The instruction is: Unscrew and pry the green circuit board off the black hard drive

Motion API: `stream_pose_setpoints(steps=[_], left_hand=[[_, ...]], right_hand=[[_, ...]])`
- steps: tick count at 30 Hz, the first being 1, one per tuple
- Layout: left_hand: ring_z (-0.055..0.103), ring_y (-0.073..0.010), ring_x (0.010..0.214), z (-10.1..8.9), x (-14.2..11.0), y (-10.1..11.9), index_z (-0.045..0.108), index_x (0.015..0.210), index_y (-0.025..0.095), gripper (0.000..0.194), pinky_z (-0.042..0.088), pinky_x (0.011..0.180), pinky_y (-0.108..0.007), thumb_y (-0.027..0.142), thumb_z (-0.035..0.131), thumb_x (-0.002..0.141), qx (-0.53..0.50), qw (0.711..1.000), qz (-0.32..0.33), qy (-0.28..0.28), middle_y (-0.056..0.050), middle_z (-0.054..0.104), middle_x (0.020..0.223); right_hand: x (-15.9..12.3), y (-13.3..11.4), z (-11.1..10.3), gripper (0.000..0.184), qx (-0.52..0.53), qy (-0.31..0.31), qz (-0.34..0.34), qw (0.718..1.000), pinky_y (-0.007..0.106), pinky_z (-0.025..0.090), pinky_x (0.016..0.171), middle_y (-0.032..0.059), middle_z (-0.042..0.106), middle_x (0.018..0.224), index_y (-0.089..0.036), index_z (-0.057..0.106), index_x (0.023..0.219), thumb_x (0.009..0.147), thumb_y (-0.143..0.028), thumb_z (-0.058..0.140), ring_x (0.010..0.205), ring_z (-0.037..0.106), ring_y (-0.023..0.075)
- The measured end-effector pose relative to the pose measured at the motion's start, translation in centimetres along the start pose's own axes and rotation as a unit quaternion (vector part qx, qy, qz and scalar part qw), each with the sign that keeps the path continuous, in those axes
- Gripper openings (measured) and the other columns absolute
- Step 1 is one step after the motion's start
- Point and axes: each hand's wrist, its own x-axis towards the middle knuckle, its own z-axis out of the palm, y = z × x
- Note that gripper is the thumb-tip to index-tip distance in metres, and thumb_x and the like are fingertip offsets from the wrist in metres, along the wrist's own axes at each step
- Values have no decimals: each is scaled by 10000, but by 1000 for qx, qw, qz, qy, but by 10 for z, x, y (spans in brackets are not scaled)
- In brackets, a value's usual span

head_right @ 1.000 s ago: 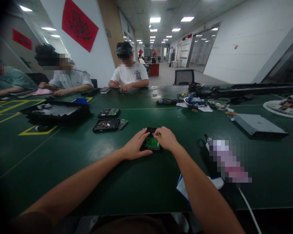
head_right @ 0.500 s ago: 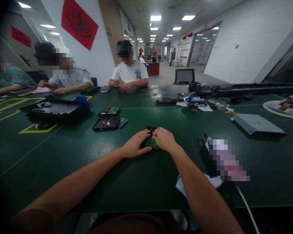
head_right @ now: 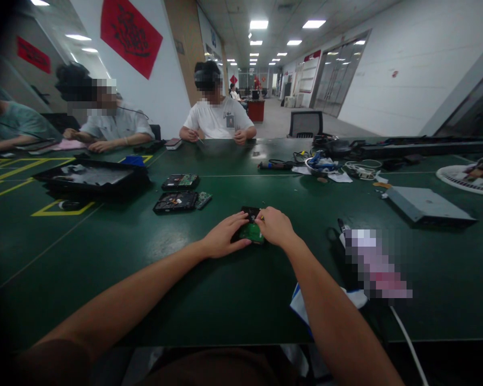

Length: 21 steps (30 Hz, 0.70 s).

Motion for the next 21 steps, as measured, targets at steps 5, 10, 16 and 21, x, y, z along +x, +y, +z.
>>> stream_pose_setpoints(steps=[5, 10, 16, 21], left_hand=[[354, -302, 1507, 3, 1, -4, 470, 1461, 159, 741, 306, 1249, -493, 662, 544, 922, 3, 1000, 1, 5, -164, 414, 1595], [361, -294, 1504, 2, 1, -4, 482, 1451, 164, 717, 315, 1247, -478, 649, 546, 927, -3, 1000, 1, 2, -157, 419, 1592], [313, -281, 1529, -2, -1, -1, 443, 1484, 195, 714, 348, 1235, -458, 651, 522, 940, -25, 999, -16, -16, -127, 349, 1636], [322, -284, 1525, 1, 0, -4, 453, 1475, 207, 726, 378, 1220, -452, 663, 553, 919, -39, 999, -18, -13, -121, 357, 1631]], right_hand=[[3, 4, 5, 156, 29, 76, 6, 997, 358, 494, 870, 92, 664, 1035, -215, 661, 990, 955, -282, 525, 949, 643, 233], [7, 9, 1, 397, 98, 197, 2, 975, 417, 503, 976, 159, 632, 1168, -134, 565, 1243, 857, -108, 479, 1060, 622, 264], [5, 10, -8, 525, 151, 279, -54, 947, 466, 497, 1042, 147, 626, 1284, -173, 463, 1399, 879, -97, 472, 1091, 656, 249], [4, 12, -10, 486, 167, 320, -40, 932, 501, 495, 1064, 141, 596, 1386, -216, 440, 1424, 950, -258, 541, 1256, 601, 284]])
